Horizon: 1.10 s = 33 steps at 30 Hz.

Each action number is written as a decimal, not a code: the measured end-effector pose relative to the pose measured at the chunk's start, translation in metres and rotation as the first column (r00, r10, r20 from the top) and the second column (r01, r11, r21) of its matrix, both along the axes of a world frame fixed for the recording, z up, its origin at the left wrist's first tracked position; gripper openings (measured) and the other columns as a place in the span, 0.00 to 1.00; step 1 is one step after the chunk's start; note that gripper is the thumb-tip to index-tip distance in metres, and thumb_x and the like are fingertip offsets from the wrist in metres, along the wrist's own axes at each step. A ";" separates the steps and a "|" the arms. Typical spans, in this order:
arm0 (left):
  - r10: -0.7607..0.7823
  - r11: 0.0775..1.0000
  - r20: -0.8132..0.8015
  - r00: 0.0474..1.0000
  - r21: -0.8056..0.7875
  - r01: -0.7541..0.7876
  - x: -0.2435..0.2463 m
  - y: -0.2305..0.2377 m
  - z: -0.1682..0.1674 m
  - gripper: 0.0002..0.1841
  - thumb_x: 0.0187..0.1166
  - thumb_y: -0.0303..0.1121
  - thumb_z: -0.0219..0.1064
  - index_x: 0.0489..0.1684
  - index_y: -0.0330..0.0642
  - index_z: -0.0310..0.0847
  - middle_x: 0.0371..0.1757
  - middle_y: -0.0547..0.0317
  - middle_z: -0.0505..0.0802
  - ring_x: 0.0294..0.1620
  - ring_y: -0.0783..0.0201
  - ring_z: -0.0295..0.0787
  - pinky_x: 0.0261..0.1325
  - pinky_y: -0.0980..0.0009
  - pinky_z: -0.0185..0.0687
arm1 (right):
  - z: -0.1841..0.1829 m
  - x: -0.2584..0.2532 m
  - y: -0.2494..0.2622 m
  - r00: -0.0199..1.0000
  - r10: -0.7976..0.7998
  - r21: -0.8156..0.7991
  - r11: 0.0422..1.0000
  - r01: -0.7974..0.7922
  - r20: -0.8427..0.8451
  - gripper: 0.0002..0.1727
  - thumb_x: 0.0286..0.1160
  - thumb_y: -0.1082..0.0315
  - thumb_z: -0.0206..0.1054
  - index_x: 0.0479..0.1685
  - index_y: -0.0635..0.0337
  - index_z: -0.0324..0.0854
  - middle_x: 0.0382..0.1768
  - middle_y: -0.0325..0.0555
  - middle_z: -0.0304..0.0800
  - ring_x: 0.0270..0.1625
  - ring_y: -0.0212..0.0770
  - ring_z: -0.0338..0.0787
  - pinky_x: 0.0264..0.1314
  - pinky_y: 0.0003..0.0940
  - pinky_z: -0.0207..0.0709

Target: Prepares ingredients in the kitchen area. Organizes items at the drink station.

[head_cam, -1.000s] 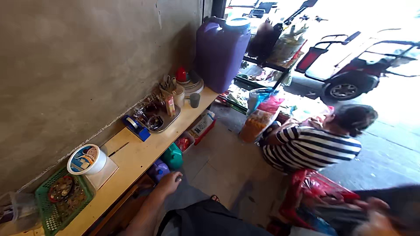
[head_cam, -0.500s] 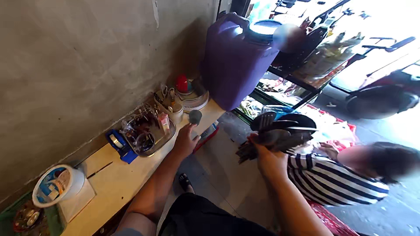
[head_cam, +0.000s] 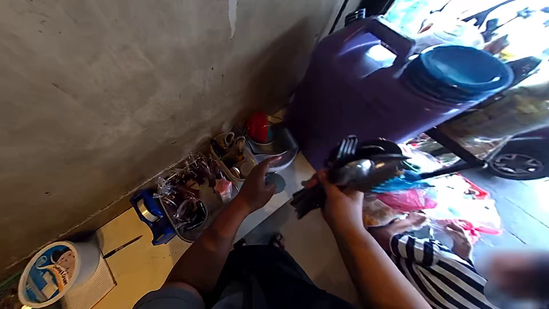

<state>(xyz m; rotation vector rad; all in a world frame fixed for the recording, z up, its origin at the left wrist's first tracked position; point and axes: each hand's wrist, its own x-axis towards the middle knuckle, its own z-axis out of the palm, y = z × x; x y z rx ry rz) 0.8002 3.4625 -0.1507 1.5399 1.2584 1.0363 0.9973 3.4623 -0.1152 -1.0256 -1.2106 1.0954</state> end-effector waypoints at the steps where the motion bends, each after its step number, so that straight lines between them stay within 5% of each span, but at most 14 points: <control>1: 0.009 1.000 0.009 1.000 0.008 -0.009 -0.014 -0.001 0.006 0.33 0.75 0.19 0.65 0.85 0.39 0.68 0.84 0.48 0.77 0.83 0.54 0.75 0.83 0.54 0.72 | 0.001 -0.013 0.015 0.999 0.039 -0.004 0.999 -0.039 -0.007 0.04 0.78 0.75 0.63 0.44 0.58 0.81 0.30 0.35 0.94 0.34 0.34 0.94 0.45 0.35 0.93; 7: 0.068 0.998 0.006 0.998 -0.002 -0.068 -0.087 0.014 0.033 0.52 0.63 0.26 0.83 0.93 0.44 0.54 0.85 0.54 0.76 0.81 0.62 0.76 0.82 0.61 0.75 | -0.005 -0.107 0.089 0.949 0.314 -0.018 0.949 -0.314 0.013 0.05 0.79 0.67 0.71 0.47 0.57 0.85 0.34 0.35 0.94 0.36 0.32 0.93 0.43 0.34 0.90; 11: 0.019 0.998 0.204 0.979 -0.065 -0.006 -0.114 0.040 0.034 0.50 0.69 0.19 0.69 0.96 0.41 0.41 0.86 0.46 0.73 0.83 0.60 0.74 0.84 0.62 0.73 | -0.028 -0.168 0.118 0.938 0.344 -0.125 0.929 -0.348 -0.050 0.14 0.71 0.72 0.76 0.52 0.64 0.83 0.39 0.43 0.94 0.43 0.35 0.94 0.53 0.36 0.91; 13: 0.095 0.988 0.092 0.991 -0.134 -0.083 -0.120 0.049 0.032 0.50 0.70 0.15 0.63 0.97 0.43 0.39 0.88 0.48 0.72 0.84 0.61 0.72 0.85 0.63 0.72 | -0.044 -0.185 0.128 0.936 0.350 -0.156 0.924 -0.350 -0.030 0.20 0.69 0.70 0.78 0.58 0.65 0.80 0.44 0.45 0.94 0.48 0.36 0.95 0.58 0.36 0.91; 15: 0.168 0.964 -0.245 0.955 -0.164 -0.212 -0.118 0.048 0.034 0.48 0.73 0.20 0.70 0.96 0.42 0.44 0.90 0.47 0.69 0.89 0.56 0.66 0.89 0.56 0.65 | -0.059 -0.193 0.135 0.940 0.342 -0.171 0.927 -0.335 0.012 0.24 0.68 0.69 0.81 0.61 0.65 0.79 0.47 0.46 0.94 0.51 0.36 0.94 0.61 0.37 0.89; 17: 0.206 0.948 -0.570 0.796 -0.087 -0.307 -0.114 0.044 0.025 0.43 0.68 0.31 0.81 0.88 0.40 0.64 0.84 0.44 0.76 0.89 0.45 0.63 0.89 0.46 0.60 | -0.071 -0.196 0.142 0.944 0.325 -0.168 0.935 -0.313 0.049 0.26 0.66 0.68 0.82 0.63 0.66 0.78 0.49 0.47 0.94 0.53 0.36 0.94 0.63 0.37 0.89; 19: 0.200 0.946 -0.715 0.669 -0.036 -0.321 -0.115 0.043 0.004 0.35 0.61 0.43 0.86 0.72 0.47 0.82 0.82 0.49 0.79 0.91 0.42 0.58 0.91 0.42 0.55 | -0.078 -0.195 0.146 0.944 0.320 -0.152 0.940 -0.305 0.085 0.28 0.65 0.68 0.83 0.64 0.66 0.77 0.52 0.47 0.94 0.56 0.35 0.94 0.66 0.36 0.88; 23: 0.186 0.953 -0.818 0.544 0.016 -0.301 -0.113 0.048 -0.023 0.25 0.61 0.53 0.85 0.52 0.50 0.92 0.82 0.51 0.79 0.94 0.41 0.50 0.95 0.40 0.36 | -0.083 -0.194 0.141 0.925 0.334 -0.124 0.941 -0.316 0.180 0.29 0.63 0.65 0.85 0.63 0.64 0.78 0.53 0.45 0.94 0.58 0.33 0.93 0.68 0.35 0.87; 26: 0.146 0.960 -0.861 0.487 0.004 -0.281 -0.112 0.058 -0.031 0.23 0.66 0.55 0.81 0.53 0.51 0.93 0.81 0.50 0.79 0.94 0.43 0.50 0.95 0.41 0.31 | -0.088 -0.196 0.137 0.901 0.356 -0.109 0.934 -0.339 0.248 0.29 0.63 0.64 0.85 0.62 0.64 0.80 0.52 0.47 0.94 0.57 0.35 0.93 0.67 0.38 0.87; 33: 0.241 0.945 -0.848 0.473 0.094 -0.313 -0.118 0.061 -0.040 0.23 0.70 0.55 0.77 0.54 0.48 0.92 0.73 0.48 0.85 0.90 0.42 0.61 0.94 0.41 0.39 | -0.090 -0.187 0.141 0.847 0.404 -0.092 0.913 -0.398 0.346 0.29 0.62 0.65 0.85 0.62 0.64 0.80 0.54 0.49 0.92 0.60 0.35 0.91 0.70 0.37 0.84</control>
